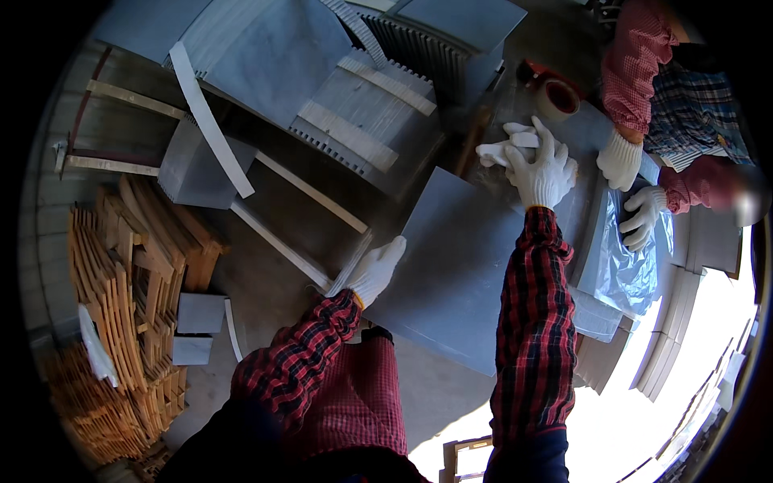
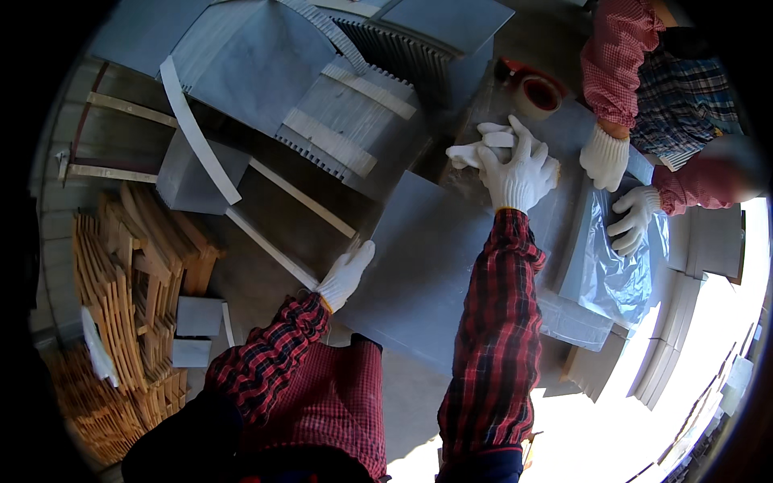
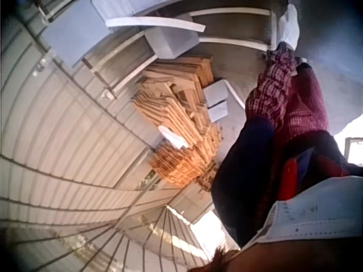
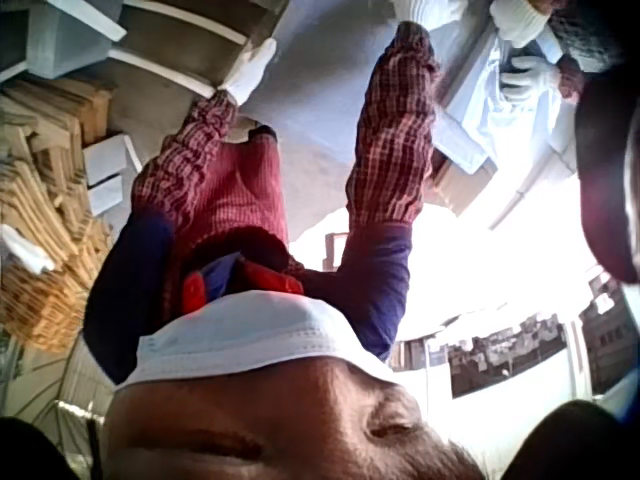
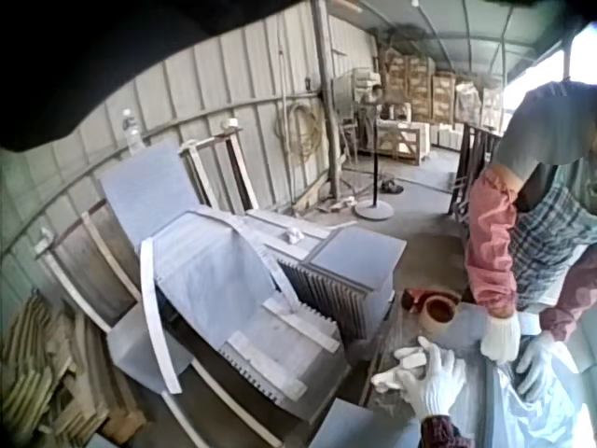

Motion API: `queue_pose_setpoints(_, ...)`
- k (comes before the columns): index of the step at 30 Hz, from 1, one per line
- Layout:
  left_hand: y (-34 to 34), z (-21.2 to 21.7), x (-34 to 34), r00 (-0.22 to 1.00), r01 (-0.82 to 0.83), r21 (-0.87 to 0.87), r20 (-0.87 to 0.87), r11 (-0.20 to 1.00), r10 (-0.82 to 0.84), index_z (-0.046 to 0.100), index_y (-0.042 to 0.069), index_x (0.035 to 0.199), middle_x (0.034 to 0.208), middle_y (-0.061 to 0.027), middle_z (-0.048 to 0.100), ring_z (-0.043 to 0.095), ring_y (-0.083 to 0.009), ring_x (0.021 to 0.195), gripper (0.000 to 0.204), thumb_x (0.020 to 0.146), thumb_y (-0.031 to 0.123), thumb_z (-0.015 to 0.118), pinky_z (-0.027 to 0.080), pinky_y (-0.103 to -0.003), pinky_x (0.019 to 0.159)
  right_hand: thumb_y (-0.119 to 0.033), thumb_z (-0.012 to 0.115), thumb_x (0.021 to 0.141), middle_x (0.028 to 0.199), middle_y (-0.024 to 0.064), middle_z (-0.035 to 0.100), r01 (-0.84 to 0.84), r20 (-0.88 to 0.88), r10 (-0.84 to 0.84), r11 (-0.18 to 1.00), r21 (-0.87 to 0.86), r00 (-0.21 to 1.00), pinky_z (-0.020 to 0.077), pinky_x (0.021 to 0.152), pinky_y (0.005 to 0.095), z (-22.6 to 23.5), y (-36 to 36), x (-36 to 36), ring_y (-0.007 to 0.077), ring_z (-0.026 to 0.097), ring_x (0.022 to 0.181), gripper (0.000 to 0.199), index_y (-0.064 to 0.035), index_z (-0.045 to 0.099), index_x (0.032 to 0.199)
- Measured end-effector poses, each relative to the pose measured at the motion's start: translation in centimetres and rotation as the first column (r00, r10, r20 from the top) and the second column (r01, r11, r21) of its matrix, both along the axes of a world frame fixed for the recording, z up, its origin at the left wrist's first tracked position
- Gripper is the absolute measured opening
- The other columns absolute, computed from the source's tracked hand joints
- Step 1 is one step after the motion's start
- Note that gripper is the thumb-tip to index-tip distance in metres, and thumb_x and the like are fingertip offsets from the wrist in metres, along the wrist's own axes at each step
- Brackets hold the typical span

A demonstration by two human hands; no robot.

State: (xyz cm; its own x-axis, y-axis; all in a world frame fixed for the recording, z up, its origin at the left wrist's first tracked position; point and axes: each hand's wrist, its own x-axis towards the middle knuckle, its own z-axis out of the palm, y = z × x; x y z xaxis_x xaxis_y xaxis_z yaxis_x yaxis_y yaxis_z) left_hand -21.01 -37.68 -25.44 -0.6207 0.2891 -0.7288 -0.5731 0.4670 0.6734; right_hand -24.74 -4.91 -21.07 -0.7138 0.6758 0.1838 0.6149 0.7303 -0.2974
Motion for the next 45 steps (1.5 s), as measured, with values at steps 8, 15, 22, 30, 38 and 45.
queue_pose_setpoints(8,3.4,4.2,-0.6,0.998,0.002,-0.061,0.066,0.998,0.002,0.054,-0.002,0.142,0.143,-0.0175,0.058,0.053,-0.0277,0.134,0.069,0.102,0.054,0.05,0.038,-0.033,0.111,-0.039,0.079,0.077,0.114,0.0214,0.07,-0.145,-0.222,0.074,0.936,-0.32,0.972,0.0521,0.092,0.0407,-1.0,7.0,3.7,0.0343,0.068,0.104,0.058,-0.0016,0.068,0.12)
queue_pose_setpoints(15,3.8,2.1,-0.2,1.0,0.022,-0.102,-0.004,0.995,-0.023,0.054,-0.001,0.142,0.131,-0.0157,0.064,0.058,-0.0214,0.116,0.077,0.099,0.063,0.046,0.046,-0.033,0.097,-0.057,0.071,0.081,0.101,0.0227,0.073,0.128,-0.121,-0.182,0.926,-0.356,0.976,0.0544,0.085,0.0404,2.2,7.6,-0.3,0.0355,0.071,0.098,0.065,-0.0014,0.07,0.115)
queue_pose_setpoints(22,3.9,3.9,-1.0,0.996,0.054,-0.066,0.071,0.996,-0.049,0.052,-0.003,0.143,0.146,-0.0182,0.055,0.049,-0.0284,0.137,0.072,0.102,0.057,0.048,0.036,-0.034,0.113,-0.023,0.071,0.093,0.11,0.0098,0.07,-0.049,-0.658,-0.244,0.918,-0.394,0.713,0.0535,0.084,0.0292,8.8,5.0,6.3,0.0178,0.067,0.097,0.031,-0.0037,0.07,0.117)
queue_pose_setpoints(30,3.4,3.8,-1.3,0.988,0.093,0.027,0.124,0.995,-0.096,0.047,-0.003,0.147,0.15,-0.0163,0.051,0.048,-0.0244,0.137,0.077,0.102,0.059,0.047,0.034,-0.034,0.114,-0.029,0.062,0.095,0.155,0.0223,0.04,-0.095,0.224,0.103,0.994,-0.044,0.969,0.0299,0.115,0.0562,0.3,-11.2,20.4,0.0453,0.035,0.143,0.058,-0.0093,0.049,0.147)
queue_pose_setpoints(38,-5.0,-7.4,3.6,0.829,-0.367,0.275,0.53,0.888,0.178,0.035,0.001,0.154,0.155,-0.0147,0.041,0.045,-0.0285,0.139,0.081,0.102,0.062,0.043,0.044,-0.044,0.111,-0.039,0.054,0.096,0.155,0.0212,0.038,-0.047,0.128,0.031,0.992,0.121,0.991,0.0223,0.115,0.0605,-4.2,-7.2,8.8,0.0474,0.031,0.143,0.057,-0.012,0.048,0.146)
queue_pose_setpoints(45,-3.6,1.0,3.9,0.689,-0.553,0.388,0.711,0.737,0.143,0.025,0.019,0.16,0.163,-0.0135,0.025,0.028,-0.0408,0.147,0.091,0.095,0.081,0.022,0.033,-0.073,0.108,-0.023,0.066,0.082,0.13,0.0114,0.053,-0.404,-0.088,0.407,0.913,0.051,0.909,0.035,0.106,0.0557,-1.3,-13.5,2.7,0.0365,0.046,0.127,0.057,-0.0151,0.054,0.137)
